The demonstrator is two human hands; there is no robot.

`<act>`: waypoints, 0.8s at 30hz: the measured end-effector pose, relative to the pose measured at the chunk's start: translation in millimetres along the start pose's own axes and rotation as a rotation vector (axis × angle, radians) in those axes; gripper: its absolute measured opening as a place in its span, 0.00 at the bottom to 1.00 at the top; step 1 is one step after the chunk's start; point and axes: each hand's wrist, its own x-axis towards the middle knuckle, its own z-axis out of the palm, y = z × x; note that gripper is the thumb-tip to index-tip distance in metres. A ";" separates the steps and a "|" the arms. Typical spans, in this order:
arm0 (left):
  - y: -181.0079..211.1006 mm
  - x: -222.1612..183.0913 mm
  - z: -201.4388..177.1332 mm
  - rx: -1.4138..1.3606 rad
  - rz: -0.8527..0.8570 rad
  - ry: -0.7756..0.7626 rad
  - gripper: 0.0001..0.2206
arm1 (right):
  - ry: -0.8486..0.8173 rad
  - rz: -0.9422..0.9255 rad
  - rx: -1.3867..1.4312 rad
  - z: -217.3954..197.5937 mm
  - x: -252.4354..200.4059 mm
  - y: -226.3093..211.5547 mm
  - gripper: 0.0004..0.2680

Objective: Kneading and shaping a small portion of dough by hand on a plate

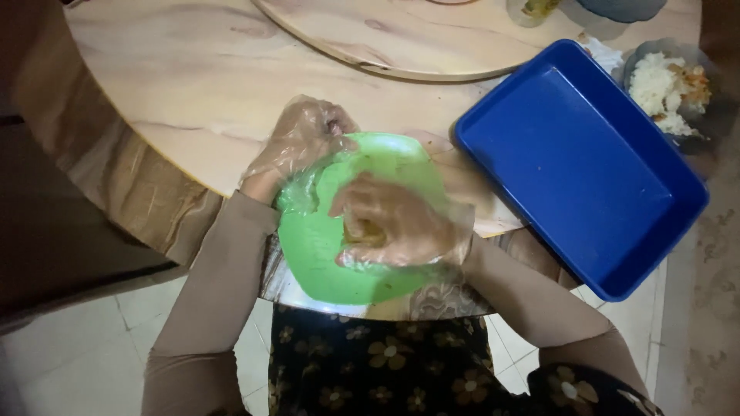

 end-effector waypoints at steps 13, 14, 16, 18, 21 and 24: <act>3.3 3.3 2.2 -0.081 -0.199 -0.073 0.07 | -0.334 0.275 -0.847 26.9 -9.6 13.1 0.16; -4.0 4.4 6.8 -0.103 -0.204 -0.078 0.08 | -0.367 0.311 -0.739 22.4 -6.8 22.4 0.18; 6.1 1.7 -4.2 -0.096 -0.179 -0.071 0.08 | -0.413 0.363 -0.575 20.4 -4.3 28.2 0.22; 11.1 0.7 -7.6 -0.092 -0.152 -0.066 0.08 | -0.458 0.416 -0.411 20.3 -4.3 29.1 0.27; 10.3 3.7 -2.5 -0.325 -0.192 -0.054 0.05 | -0.005 0.341 -0.090 13.7 -3.5 22.9 0.10; 7.9 7.5 1.8 -0.663 -0.251 -0.019 0.03 | 0.127 0.131 -0.096 -7.4 6.0 15.4 0.15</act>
